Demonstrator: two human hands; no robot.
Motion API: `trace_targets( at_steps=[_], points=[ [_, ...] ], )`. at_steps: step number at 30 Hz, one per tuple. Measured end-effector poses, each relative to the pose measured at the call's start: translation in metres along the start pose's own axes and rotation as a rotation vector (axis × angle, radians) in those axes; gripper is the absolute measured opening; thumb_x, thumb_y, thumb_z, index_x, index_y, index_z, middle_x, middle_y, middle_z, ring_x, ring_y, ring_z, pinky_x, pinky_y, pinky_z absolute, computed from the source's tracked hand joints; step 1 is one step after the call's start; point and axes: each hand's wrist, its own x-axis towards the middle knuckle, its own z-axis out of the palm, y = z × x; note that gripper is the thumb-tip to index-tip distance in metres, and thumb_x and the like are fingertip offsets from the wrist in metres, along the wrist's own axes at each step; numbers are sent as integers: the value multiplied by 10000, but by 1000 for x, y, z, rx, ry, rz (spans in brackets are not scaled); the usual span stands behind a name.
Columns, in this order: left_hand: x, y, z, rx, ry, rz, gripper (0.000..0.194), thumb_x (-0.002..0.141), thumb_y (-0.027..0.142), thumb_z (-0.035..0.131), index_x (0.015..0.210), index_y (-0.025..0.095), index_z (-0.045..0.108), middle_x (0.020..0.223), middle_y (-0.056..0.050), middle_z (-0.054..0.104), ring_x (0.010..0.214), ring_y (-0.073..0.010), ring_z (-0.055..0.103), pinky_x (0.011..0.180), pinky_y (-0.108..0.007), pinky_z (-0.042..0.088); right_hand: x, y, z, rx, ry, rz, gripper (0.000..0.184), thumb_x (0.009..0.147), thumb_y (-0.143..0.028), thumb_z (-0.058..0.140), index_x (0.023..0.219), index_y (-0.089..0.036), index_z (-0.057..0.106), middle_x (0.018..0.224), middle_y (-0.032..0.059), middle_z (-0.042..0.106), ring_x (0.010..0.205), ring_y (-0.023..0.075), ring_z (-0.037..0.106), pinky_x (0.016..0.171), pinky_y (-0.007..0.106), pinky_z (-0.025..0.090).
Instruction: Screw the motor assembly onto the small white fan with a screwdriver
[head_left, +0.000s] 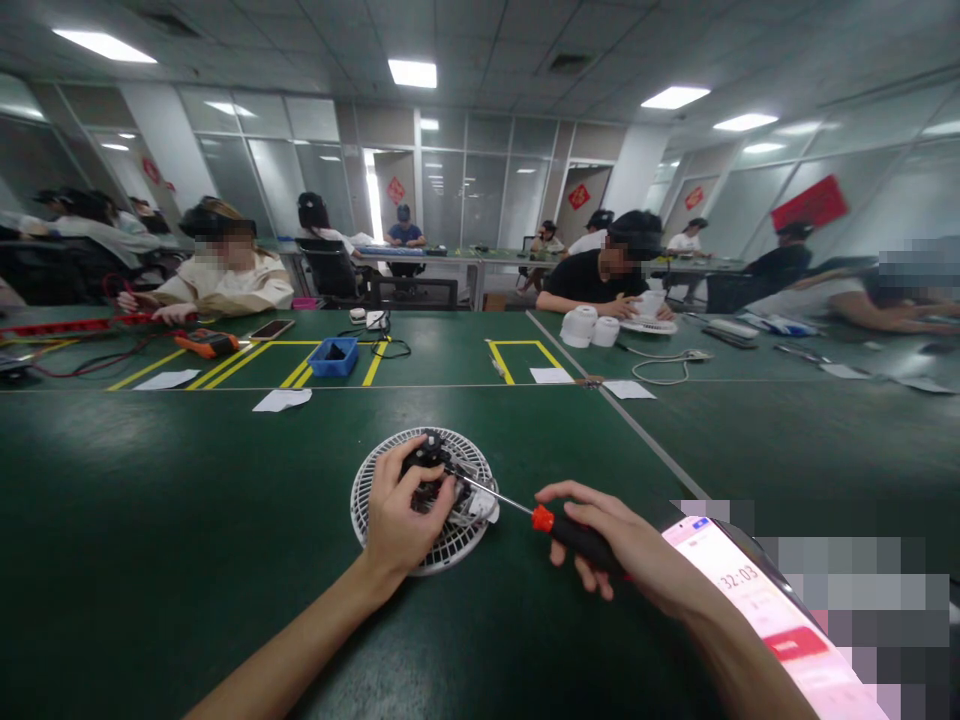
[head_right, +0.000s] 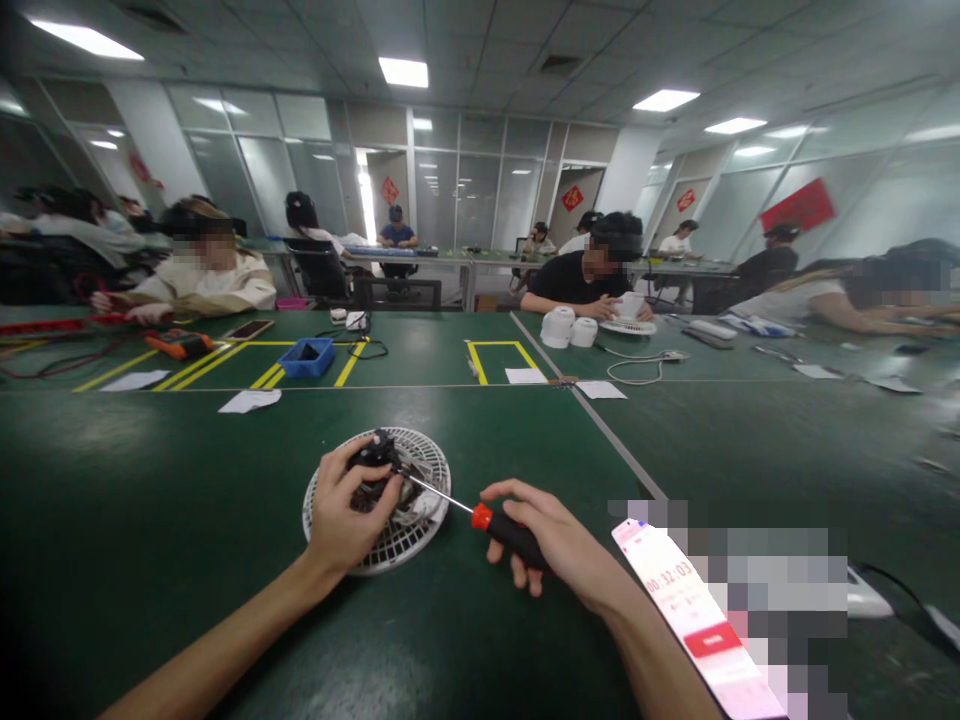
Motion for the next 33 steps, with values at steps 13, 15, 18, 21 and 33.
trace_targets(
  at_steps=[13, 15, 18, 21, 33],
  points=[
    [0, 1, -1, -5, -8, 1, 94, 828, 203, 715, 907, 209, 666, 1270, -95, 612, 1170, -269, 580, 1010, -500, 484, -2, -5, -7, -142, 84, -116, 499, 788, -500, 689, 1172, -200, 583, 802, 28, 712, 542, 123, 525, 450, 218, 356],
    [0, 1, -1, -5, -9, 0, 94, 828, 205, 715, 907, 209, 664, 1272, -96, 610, 1169, -269, 580, 1009, -499, 482, -2, -4, -9, -137, 72, -153, 489, 780, -488, 717, 1152, -195, 591, 811, 24, 703, 573, 127, 528, 485, 231, 365],
    [0, 1, -1, -2, -10, -2, 99, 827, 202, 718, 908, 209, 661, 1279, -95, 607, 1170, -266, 578, 1012, -494, 476, 0, -2, -12, -136, 86, -200, 451, 762, -452, 751, 1108, -197, 615, 804, 16, 684, 647, 148, 563, 565, 258, 396],
    [1, 1, -1, -2, -11, 4, 105, 824, 194, 725, 905, 205, 659, 1276, -95, 605, 1174, -260, 575, 1018, -483, 469, 1, -1, -12, -150, 116, -241, 414, 717, -387, 782, 1063, -208, 642, 821, 7, 671, 720, 171, 596, 669, 298, 447],
    [0, 0, 0, -2, -3, 14, 103, 827, 210, 730, 905, 198, 664, 1271, -94, 606, 1168, -258, 575, 1011, -473, 473, 3, 1, -4, -91, 52, -179, 459, 791, -525, 732, 1101, -201, 634, 882, 36, 661, 792, 189, 638, 646, 288, 520]
  ],
)
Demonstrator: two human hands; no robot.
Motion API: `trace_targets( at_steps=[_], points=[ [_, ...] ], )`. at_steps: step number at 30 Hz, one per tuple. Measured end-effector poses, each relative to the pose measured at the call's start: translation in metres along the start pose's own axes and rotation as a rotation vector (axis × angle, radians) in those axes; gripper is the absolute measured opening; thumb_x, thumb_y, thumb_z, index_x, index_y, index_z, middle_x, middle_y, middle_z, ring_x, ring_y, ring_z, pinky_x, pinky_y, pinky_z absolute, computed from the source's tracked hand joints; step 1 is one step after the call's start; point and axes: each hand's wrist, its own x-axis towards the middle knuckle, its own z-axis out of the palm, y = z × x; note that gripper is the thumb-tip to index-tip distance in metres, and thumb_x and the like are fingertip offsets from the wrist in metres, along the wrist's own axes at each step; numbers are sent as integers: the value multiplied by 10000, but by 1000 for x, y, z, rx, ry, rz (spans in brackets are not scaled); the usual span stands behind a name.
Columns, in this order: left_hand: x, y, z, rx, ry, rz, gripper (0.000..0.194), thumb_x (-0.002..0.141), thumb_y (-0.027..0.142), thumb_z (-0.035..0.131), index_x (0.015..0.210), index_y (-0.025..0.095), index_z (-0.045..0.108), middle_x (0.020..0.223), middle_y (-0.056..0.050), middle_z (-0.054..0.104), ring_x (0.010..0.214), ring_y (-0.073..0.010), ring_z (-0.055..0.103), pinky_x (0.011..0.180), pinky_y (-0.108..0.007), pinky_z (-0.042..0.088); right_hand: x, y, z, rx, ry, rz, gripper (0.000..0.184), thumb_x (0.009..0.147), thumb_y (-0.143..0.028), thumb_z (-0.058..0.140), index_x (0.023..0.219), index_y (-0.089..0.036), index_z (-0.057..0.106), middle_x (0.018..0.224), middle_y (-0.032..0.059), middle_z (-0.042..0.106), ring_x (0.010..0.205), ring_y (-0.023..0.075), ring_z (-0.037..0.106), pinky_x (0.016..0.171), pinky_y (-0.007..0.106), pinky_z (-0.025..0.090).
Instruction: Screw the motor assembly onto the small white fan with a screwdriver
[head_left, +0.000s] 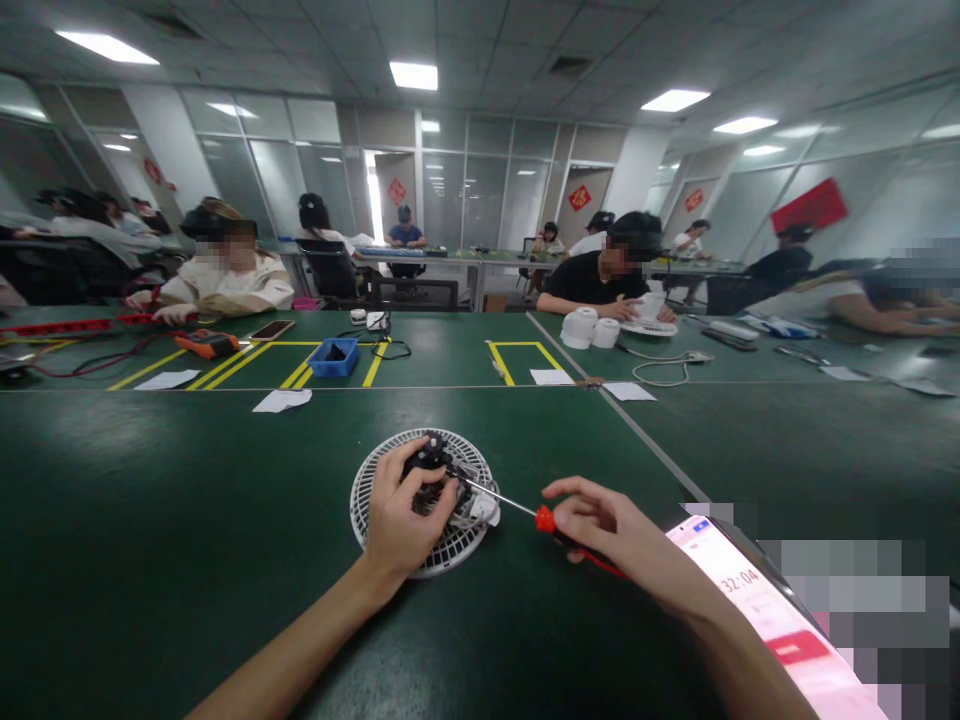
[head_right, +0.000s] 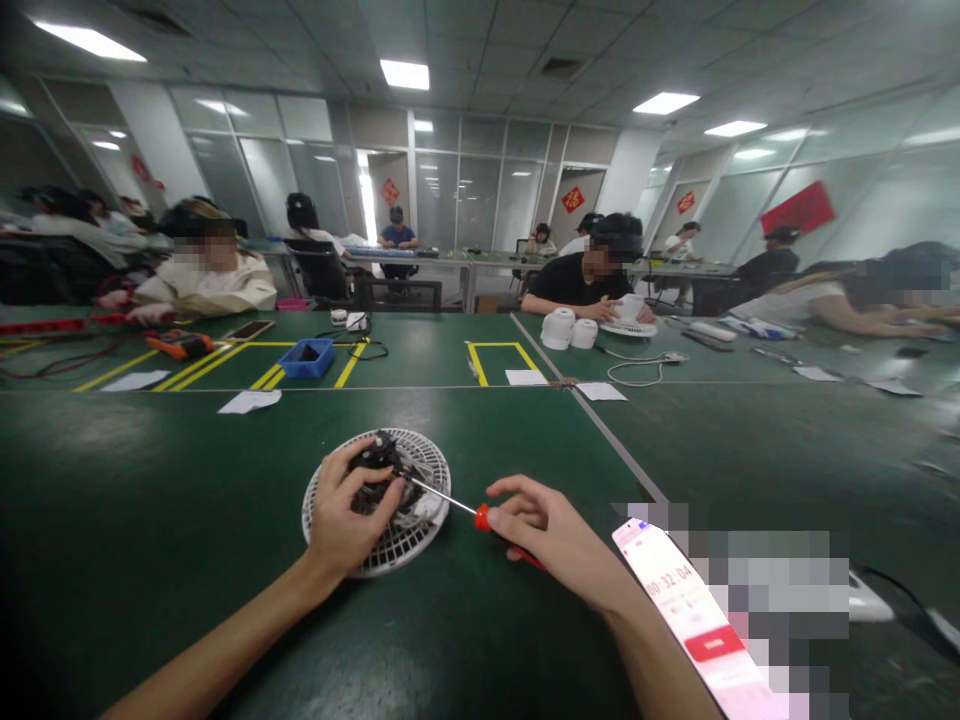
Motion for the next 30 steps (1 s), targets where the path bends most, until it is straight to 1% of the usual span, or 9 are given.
trace_targets(
  at_steps=[2, 4, 6, 9, 14, 19, 22, 25, 30],
  points=[
    [0, 0, 0, 1, -2, 0, 104, 828, 213, 731, 906, 198, 663, 1271, -96, 605, 1168, -258, 575, 1009, -474, 475, 0, 1, 2, 41, -51, 96, 496, 863, -624, 605, 1126, -204, 610, 869, 49, 681, 702, 183, 658, 522, 258, 506],
    [1, 1, -1, 0, -4, 0, 102, 830, 217, 731, 903, 198, 662, 1269, -96, 606, 1169, -258, 575, 1008, -475, 475, 0, 2, 3, 39, -76, 150, 486, 895, -627, 540, 1120, -202, 604, 806, 41, 692, 561, 145, 620, 419, 215, 441],
    [1, 1, -1, -2, -3, 0, 100, 832, 219, 731, 899, 199, 660, 1267, -94, 606, 1171, -258, 574, 1010, -475, 474, 0, 2, 2, 17, -72, 147, 456, 882, -591, 571, 1110, -199, 611, 748, 24, 690, 484, 112, 567, 380, 185, 392],
    [1, 1, -1, -4, -4, -3, 104, 832, 216, 732, 906, 201, 662, 1269, -93, 605, 1174, -257, 574, 1013, -472, 473, 0, 0, 1, -18, -50, 117, 460, 847, -580, 620, 1095, -192, 631, 747, 21, 690, 482, 100, 550, 374, 173, 371],
    [0, 1, 0, -3, -2, -2, 108, 832, 218, 736, 908, 202, 661, 1271, -94, 604, 1174, -257, 571, 1012, -474, 473, 1, -1, -2, -89, 10, 83, 480, 785, -570, 716, 1062, -183, 649, 787, 26, 691, 529, 98, 529, 409, 180, 362],
    [-1, 1, 0, -7, -6, -3, 106, 835, 217, 732, 915, 204, 663, 1270, -93, 604, 1178, -256, 572, 1010, -478, 476, 1, 1, -4, -91, 28, 43, 490, 752, -559, 767, 1047, -181, 662, 787, 21, 675, 574, 118, 534, 460, 214, 368],
    [0, 1, 0, 1, -5, 0, 105, 835, 220, 732, 910, 201, 662, 1268, -95, 605, 1177, -256, 573, 1011, -480, 476, 2, 4, -5, -89, 50, -33, 434, 727, -487, 813, 1003, -178, 685, 815, 26, 681, 706, 155, 595, 610, 258, 455],
    [1, 1, 0, 3, -2, 3, 104, 835, 220, 734, 905, 199, 660, 1262, -96, 608, 1170, -254, 575, 1008, -477, 477, 3, 6, -5, -97, 63, -79, 384, 705, -414, 836, 982, -186, 703, 869, 30, 695, 808, 179, 616, 742, 300, 480],
    [1, 1, 0, -4, -3, 1, 98, 835, 212, 732, 903, 202, 662, 1261, -93, 608, 1172, -254, 574, 1009, -477, 480, 3, 4, -3, -147, 74, -90, 349, 691, -382, 835, 962, -195, 721, 820, 5, 658, 750, 159, 576, 710, 291, 472]
  ],
)
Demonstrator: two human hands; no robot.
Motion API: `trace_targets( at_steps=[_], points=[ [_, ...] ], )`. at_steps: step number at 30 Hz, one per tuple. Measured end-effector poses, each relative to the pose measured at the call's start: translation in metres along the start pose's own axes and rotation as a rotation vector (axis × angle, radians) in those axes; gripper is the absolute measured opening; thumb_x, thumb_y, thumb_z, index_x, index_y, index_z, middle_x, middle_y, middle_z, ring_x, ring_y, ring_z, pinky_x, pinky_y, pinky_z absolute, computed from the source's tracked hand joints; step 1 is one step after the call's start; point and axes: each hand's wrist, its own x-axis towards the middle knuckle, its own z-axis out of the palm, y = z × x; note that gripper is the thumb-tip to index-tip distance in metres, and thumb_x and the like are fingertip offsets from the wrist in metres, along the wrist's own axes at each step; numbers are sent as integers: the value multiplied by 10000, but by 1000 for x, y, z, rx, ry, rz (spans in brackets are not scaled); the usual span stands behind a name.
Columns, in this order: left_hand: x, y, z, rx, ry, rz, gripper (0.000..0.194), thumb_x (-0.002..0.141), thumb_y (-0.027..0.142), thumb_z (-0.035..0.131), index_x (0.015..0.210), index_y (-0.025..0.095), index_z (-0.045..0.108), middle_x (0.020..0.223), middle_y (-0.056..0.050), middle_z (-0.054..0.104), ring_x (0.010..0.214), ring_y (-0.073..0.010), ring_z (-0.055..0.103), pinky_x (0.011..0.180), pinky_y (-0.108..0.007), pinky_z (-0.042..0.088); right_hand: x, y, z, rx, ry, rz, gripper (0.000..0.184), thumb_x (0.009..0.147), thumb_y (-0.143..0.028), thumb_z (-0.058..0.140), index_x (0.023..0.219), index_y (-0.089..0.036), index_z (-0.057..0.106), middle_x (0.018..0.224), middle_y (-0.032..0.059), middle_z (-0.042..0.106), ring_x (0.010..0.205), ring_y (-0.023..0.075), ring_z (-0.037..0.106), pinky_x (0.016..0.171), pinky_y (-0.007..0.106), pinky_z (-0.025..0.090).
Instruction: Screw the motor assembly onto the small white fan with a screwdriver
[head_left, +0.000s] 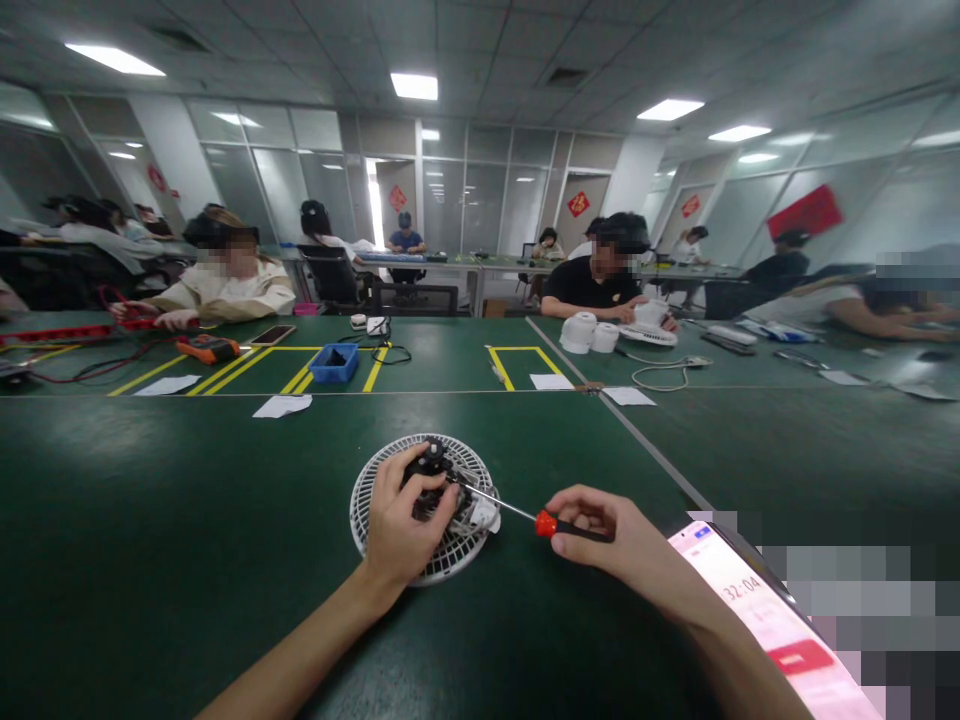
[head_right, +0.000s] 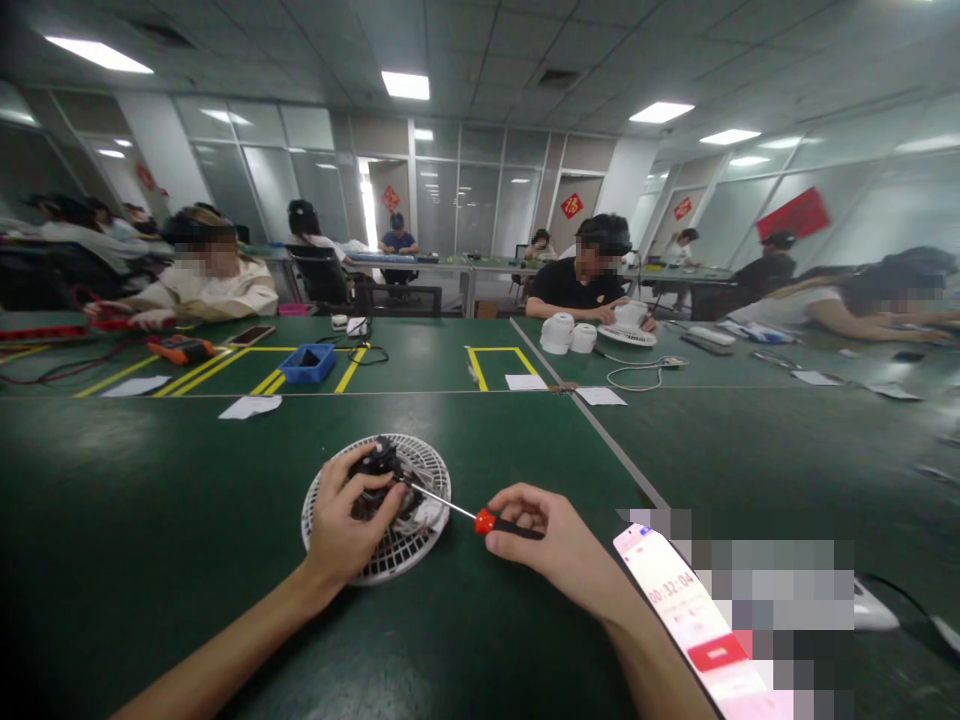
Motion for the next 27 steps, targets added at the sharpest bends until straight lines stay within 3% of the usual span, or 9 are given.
trace_targets(
  at_steps=[4, 7, 11, 23, 27],
  points=[
    [0, 0, -1, -5, -5, -4, 98, 837, 211, 730, 908, 202, 664, 1269, -95, 605, 1180, -258, 571, 1014, -485, 478, -1, 0, 3, 64, -65, 65, 396, 781, -506, 753, 1022, -198, 691, 879, 32, 672, 777, 172, 619, 653, 277, 518],
    [0, 1, -1, -3, -6, -10, 91, 840, 214, 725, 909, 202, 666, 1268, -95, 607, 1180, -259, 571, 1017, -492, 478, -2, -1, 5, 193, -132, 209, 460, 879, -600, 572, 1123, -213, 618, 833, 43, 692, 658, 173, 653, 485, 243, 505],
    [0, 1, -1, -1, -14, -18, 78, 850, 225, 712, 909, 203, 667, 1268, -97, 605, 1180, -262, 569, 1020, -502, 481, -4, -4, 6, 197, -143, 281, 397, 887, -510, 539, 1148, -216, 589, 707, 13, 689, 473, 115, 570, 381, 181, 411],
    [-1, 0, -1, 2, -11, -9, 81, 846, 218, 714, 906, 202, 662, 1269, -93, 607, 1184, -262, 572, 1017, -496, 481, -4, -7, -1, 120, -61, 155, 442, 758, -517, 755, 1037, -193, 645, 773, 13, 690, 554, 117, 543, 463, 213, 363],
    [-1, 0, 0, 0, -7, -9, 78, 849, 221, 715, 907, 204, 665, 1261, -90, 610, 1177, -259, 574, 1013, -492, 480, -3, -4, -3, 138, -30, 66, 420, 720, -459, 816, 1001, -180, 674, 835, 30, 709, 716, 157, 613, 629, 257, 447]
  ],
)
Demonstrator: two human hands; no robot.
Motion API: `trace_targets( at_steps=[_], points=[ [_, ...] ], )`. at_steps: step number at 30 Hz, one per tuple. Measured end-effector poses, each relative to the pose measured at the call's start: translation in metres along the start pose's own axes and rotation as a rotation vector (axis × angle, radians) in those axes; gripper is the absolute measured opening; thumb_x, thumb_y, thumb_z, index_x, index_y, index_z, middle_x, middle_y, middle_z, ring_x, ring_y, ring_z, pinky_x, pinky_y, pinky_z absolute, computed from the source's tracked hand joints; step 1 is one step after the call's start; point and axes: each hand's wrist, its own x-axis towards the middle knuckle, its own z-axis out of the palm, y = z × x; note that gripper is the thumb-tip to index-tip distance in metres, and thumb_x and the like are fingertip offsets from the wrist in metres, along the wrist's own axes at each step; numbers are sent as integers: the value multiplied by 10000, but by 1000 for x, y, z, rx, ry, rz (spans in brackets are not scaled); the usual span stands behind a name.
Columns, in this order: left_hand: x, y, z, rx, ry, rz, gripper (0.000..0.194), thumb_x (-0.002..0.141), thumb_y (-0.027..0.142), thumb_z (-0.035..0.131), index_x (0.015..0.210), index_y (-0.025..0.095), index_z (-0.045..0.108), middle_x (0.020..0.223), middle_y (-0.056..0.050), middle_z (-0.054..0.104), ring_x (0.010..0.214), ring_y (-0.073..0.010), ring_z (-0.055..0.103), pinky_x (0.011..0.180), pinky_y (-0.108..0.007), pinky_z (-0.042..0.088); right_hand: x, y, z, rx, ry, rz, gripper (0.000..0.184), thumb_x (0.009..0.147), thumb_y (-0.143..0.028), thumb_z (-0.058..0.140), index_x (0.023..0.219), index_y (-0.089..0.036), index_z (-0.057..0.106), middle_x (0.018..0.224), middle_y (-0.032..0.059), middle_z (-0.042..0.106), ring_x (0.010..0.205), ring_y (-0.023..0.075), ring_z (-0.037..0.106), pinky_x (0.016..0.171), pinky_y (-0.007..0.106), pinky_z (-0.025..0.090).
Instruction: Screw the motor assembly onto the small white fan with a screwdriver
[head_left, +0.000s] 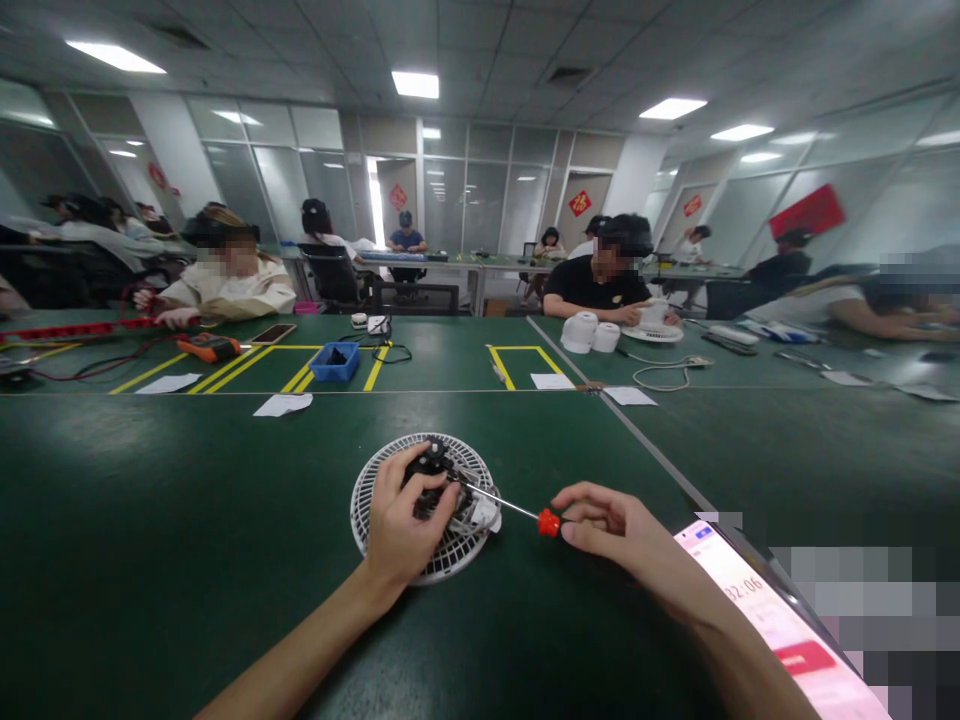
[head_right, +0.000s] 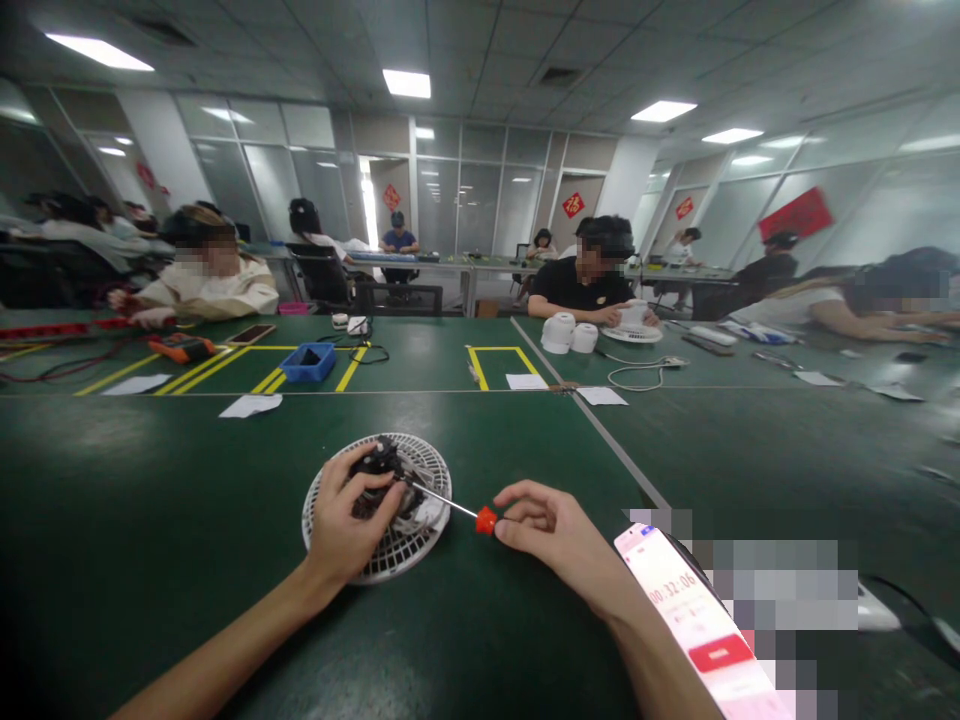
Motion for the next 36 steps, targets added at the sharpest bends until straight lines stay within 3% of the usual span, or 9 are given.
trace_targets(
  at_steps=[4, 8, 11, 14, 19, 30, 36],
  points=[
    [0, -1, 0, -3, 1, -2, 72, 853, 215, 713, 907, 204, 668, 1262, -87, 612, 1176, -255, 576, 1016, -487, 479, 1, 1, 1, -17, 9, -25, 416, 685, -429, 844, 982, -183, 686, 908, 51, 727, 808, 192, 636, 739, 302, 478],
    [-1, -1, 0, -2, -2, -9, 72, 853, 220, 713, 908, 207, 669, 1269, -85, 612, 1183, -258, 577, 1022, -491, 480, 3, 2, 2, -83, 67, -28, 394, 793, -551, 732, 953, -192, 706, 891, 53, 723, 856, 222, 656, 752, 313, 496],
    [0, -1, 0, -4, 2, -5, 68, 857, 221, 709, 911, 209, 669, 1269, -86, 612, 1185, -260, 576, 1023, -496, 480, 3, 2, 5, -23, 78, 50, 445, 868, -623, 581, 981, -208, 692, 872, 51, 708, 789, 216, 671, 598, 283, 511],
    [0, -1, 0, -5, 1, -4, 62, 861, 225, 704, 910, 210, 670, 1261, -88, 615, 1180, -261, 577, 1017, -499, 484, 2, 2, 7, 65, -28, 178, 435, 890, -597, 517, 1071, -219, 636, 761, 30, 703, 545, 157, 615, 416, 227, 434],
    [0, 0, 0, -3, -2, -9, 58, 862, 229, 703, 903, 207, 669, 1261, -89, 614, 1180, -262, 577, 1016, -504, 486, 0, -1, 8, 4, -32, 174, 407, 828, -530, 618, 1070, -202, 632, 707, 10, 694, 457, 104, 548, 372, 182, 373],
    [-1, -1, 0, -4, 1, -8, 63, 858, 231, 699, 909, 208, 671, 1265, -93, 614, 1181, -266, 580, 1012, -511, 496, -2, -3, 1, -42, 45, 85, 462, 749, -566, 750, 1010, -196, 655, 745, 20, 702, 538, 135, 574, 443, 228, 391],
    [-2, -2, 1, -3, 1, -5, 83, 847, 226, 708, 919, 210, 671, 1278, -93, 606, 1190, -271, 576, 1019, -515, 489, 0, -3, -2, -49, 56, -23, 432, 692, -512, 830, 951, -203, 676, 868, 51, 741, 795, 214, 677, 712, 320, 508]
  ],
)
